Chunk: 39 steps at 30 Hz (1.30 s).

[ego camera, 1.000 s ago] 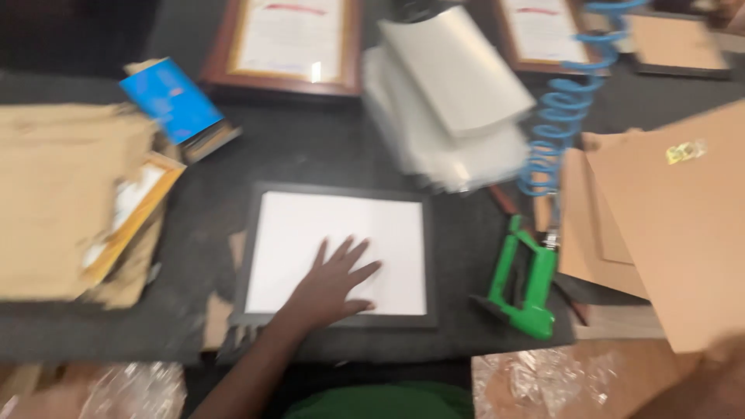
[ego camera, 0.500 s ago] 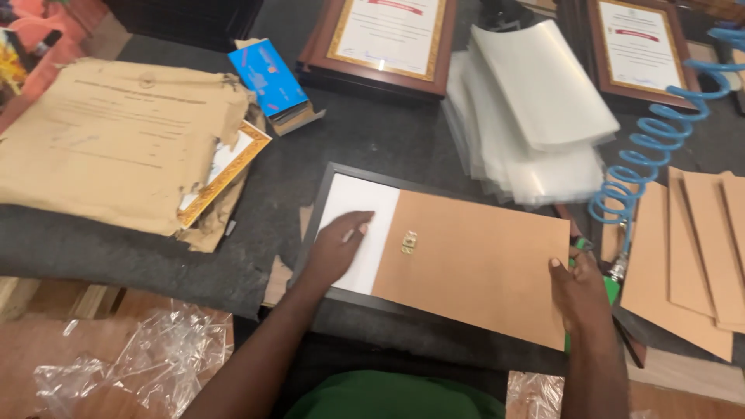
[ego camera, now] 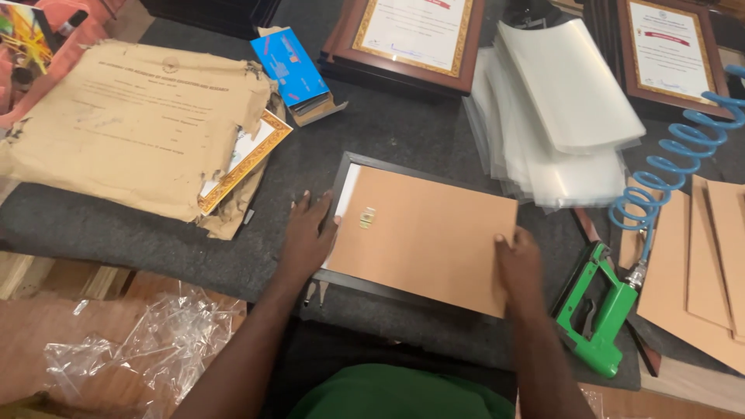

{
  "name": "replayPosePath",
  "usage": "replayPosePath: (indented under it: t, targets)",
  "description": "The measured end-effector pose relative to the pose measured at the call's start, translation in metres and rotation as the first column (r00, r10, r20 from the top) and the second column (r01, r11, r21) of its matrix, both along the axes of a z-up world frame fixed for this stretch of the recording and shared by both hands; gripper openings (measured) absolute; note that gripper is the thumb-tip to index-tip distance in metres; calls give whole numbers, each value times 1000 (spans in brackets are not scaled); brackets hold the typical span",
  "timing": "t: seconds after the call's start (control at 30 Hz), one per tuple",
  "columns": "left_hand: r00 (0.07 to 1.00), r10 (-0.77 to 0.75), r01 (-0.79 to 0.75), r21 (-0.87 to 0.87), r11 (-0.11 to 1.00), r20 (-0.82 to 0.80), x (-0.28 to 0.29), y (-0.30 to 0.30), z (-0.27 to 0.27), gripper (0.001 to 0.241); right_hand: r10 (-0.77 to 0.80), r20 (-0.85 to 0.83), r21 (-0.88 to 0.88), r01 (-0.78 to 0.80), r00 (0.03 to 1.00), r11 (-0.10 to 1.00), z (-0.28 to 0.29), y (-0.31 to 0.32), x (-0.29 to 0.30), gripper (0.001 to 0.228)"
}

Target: The person is framing certificates by cleaning glass sheets, inserting the certificates into frames, and securing the backing boards using a pneumatic stapler.

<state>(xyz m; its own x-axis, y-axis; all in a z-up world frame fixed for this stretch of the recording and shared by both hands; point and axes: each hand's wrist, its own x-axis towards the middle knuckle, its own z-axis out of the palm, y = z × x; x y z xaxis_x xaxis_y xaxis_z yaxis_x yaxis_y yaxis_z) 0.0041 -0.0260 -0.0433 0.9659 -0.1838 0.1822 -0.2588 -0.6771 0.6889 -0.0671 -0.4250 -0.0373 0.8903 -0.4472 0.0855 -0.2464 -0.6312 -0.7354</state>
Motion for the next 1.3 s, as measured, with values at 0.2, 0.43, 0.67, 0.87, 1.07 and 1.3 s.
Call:
replayPosePath:
  t: [0.2, 0.43, 0.67, 0.87, 1.07, 1.3]
  targets:
    - [1000, -4, 4, 19, 1000, -9, -5, 0, 17, 71, 18, -42, -54, -20, 999, 998, 17, 28, 16, 35]
    - [998, -15, 13, 37, 999, 60, -1, -3, 0, 77, 92, 18, -212, -86, 996, 974, 9, -10, 0, 44]
    - [997, 74, -76, 175, 982, 15, -8, -7, 28, 75, 143, -232, -180, -187, 962, 966, 46, 24, -19, 54]
    - [876, 261, -344, -148, 927, -406, -50, -16, 107, 69, 74, 172, 447, -145, 982, 883, 50, 36, -52, 91]
    - [974, 220, -109, -730, 675, 58, -71, -1, 99, 45, 146, 750, 89, -318, 645, 944, 101, 30, -71, 42]
    - [767, 199, 205, -526, 825, 610, -71, -25, 159, 21, 541, 650, -481, -263, 533, 837, 127, -70, -68, 31]
